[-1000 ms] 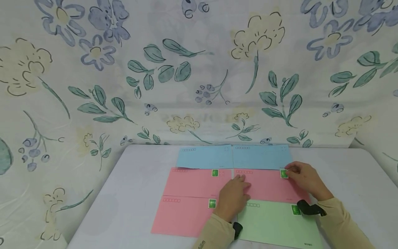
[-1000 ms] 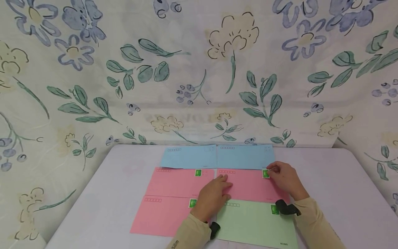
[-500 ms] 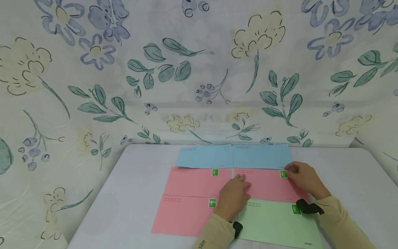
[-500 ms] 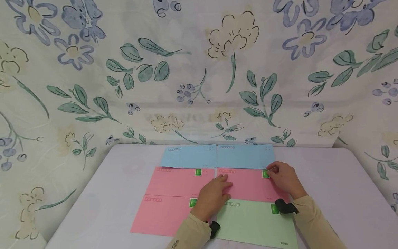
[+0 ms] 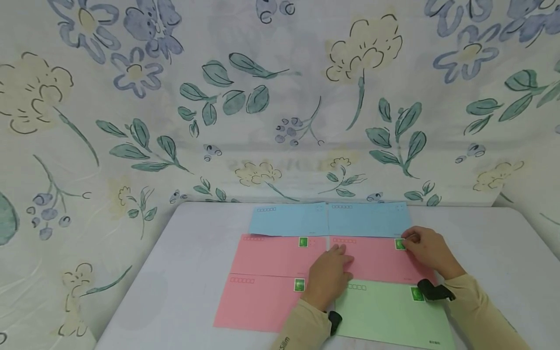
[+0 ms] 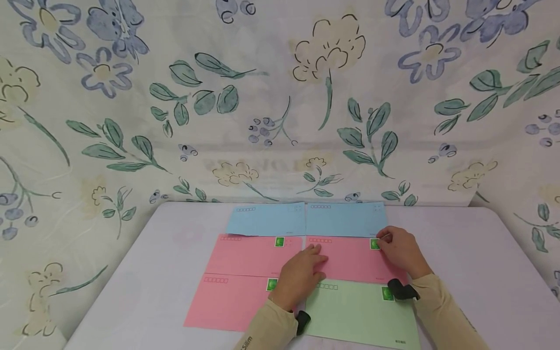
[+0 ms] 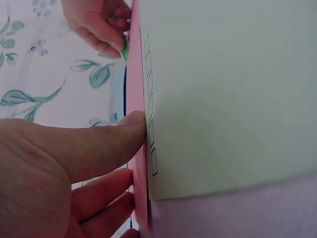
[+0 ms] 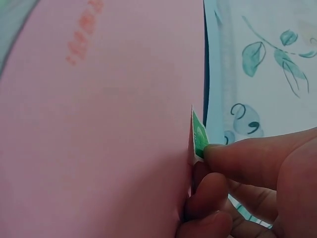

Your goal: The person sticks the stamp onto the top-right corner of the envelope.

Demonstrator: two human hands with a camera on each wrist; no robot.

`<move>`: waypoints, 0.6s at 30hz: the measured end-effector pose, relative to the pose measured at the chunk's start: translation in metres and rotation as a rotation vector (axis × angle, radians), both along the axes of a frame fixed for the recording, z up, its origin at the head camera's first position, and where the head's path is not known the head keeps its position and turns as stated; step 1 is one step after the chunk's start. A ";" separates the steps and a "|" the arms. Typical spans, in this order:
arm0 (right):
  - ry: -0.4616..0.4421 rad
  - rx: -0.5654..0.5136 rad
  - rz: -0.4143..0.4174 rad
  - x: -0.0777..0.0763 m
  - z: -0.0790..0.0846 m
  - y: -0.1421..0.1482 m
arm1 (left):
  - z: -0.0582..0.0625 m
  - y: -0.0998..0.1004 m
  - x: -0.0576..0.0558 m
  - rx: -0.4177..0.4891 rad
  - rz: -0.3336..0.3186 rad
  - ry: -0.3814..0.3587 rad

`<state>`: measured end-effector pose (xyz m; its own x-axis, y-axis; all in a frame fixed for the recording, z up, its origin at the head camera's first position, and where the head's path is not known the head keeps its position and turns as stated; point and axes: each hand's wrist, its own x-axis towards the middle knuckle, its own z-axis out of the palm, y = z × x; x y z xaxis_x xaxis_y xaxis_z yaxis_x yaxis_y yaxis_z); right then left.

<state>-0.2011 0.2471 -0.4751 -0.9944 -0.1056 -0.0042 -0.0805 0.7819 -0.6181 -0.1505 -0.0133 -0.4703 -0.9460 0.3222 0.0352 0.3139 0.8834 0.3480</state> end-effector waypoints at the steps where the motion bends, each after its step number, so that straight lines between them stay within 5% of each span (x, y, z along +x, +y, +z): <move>1: 0.000 0.002 0.000 0.000 0.000 0.000 | 0.000 0.000 0.000 0.002 0.001 0.000; 18: -0.016 0.031 0.000 0.000 0.002 -0.003 | 0.002 0.000 0.001 0.004 0.006 -0.018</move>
